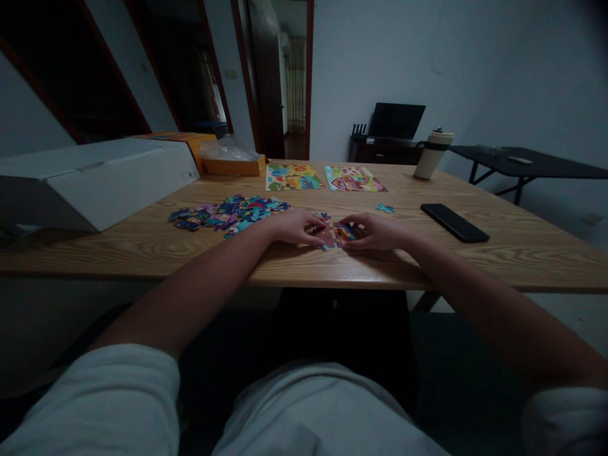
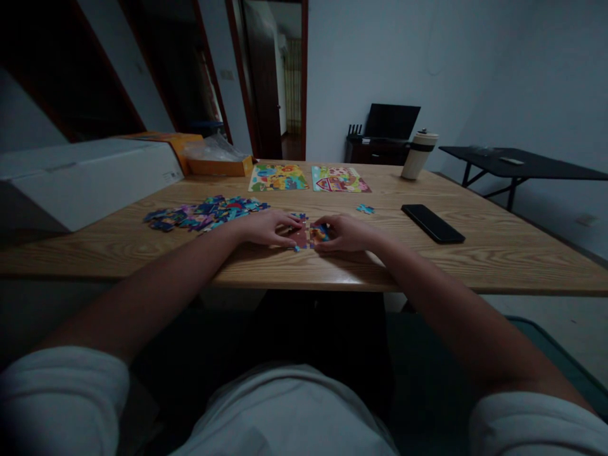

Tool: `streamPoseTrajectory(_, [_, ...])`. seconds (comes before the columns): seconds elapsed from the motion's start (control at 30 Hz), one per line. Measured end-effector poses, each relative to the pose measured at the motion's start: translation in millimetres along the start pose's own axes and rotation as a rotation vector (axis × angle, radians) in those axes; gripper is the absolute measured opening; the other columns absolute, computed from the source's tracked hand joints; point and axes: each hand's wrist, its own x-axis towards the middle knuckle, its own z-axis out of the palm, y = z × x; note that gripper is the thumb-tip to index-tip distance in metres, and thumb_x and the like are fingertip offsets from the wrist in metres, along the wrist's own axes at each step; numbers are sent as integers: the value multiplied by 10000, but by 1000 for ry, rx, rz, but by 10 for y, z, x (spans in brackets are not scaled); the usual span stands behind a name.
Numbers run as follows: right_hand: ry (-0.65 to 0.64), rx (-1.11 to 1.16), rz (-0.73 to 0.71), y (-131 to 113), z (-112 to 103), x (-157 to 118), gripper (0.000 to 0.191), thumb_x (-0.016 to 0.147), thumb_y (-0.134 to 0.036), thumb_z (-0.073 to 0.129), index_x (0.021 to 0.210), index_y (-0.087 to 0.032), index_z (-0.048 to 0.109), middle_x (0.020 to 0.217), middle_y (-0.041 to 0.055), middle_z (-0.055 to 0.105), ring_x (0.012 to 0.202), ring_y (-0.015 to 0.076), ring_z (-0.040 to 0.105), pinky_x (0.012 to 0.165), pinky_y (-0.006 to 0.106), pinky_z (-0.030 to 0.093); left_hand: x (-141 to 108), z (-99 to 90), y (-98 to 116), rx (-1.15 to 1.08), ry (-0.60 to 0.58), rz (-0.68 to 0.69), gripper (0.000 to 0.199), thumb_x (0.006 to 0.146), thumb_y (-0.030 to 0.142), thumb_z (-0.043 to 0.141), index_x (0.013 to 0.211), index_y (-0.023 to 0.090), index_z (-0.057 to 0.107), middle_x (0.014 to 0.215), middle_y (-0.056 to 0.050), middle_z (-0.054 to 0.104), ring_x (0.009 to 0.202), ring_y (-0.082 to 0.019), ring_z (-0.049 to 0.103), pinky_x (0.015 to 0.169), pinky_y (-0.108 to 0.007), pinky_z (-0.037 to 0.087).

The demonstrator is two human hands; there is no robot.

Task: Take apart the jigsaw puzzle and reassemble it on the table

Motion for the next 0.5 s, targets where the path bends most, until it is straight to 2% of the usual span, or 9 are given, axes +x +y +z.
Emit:
streamPoseTrajectory(0.2, [-67,10,-80,13,-51,73,672,778,-523,737,1368,-227,611,1223,83,702,1017,253,656,881,352,491,-3,8,-34,-13,-1,15,609,867,608,612,1372,269,614,1392,-64,624,1173,-233,605,967,-293,427])
streamPoseTrajectory(0.4, [-59,76,-17,80,-38,156,716,700,-520,804,1337,-250,623,1313,78,660,1131,278,629,992,382,475,12,11,-43,-16,-12,13,628,858,616,612,1375,259,615,1380,-76,631,1172,-250,603,991,-324,427])
streamPoseTrajectory(0.5, [-20,174,18,113,7,178,667,714,-451,801,1319,-237,620,1276,78,674,1107,267,643,976,380,499,19,14,-39,-20,-27,1,633,861,614,600,1383,254,606,1386,-73,626,1154,-246,608,995,-325,429])
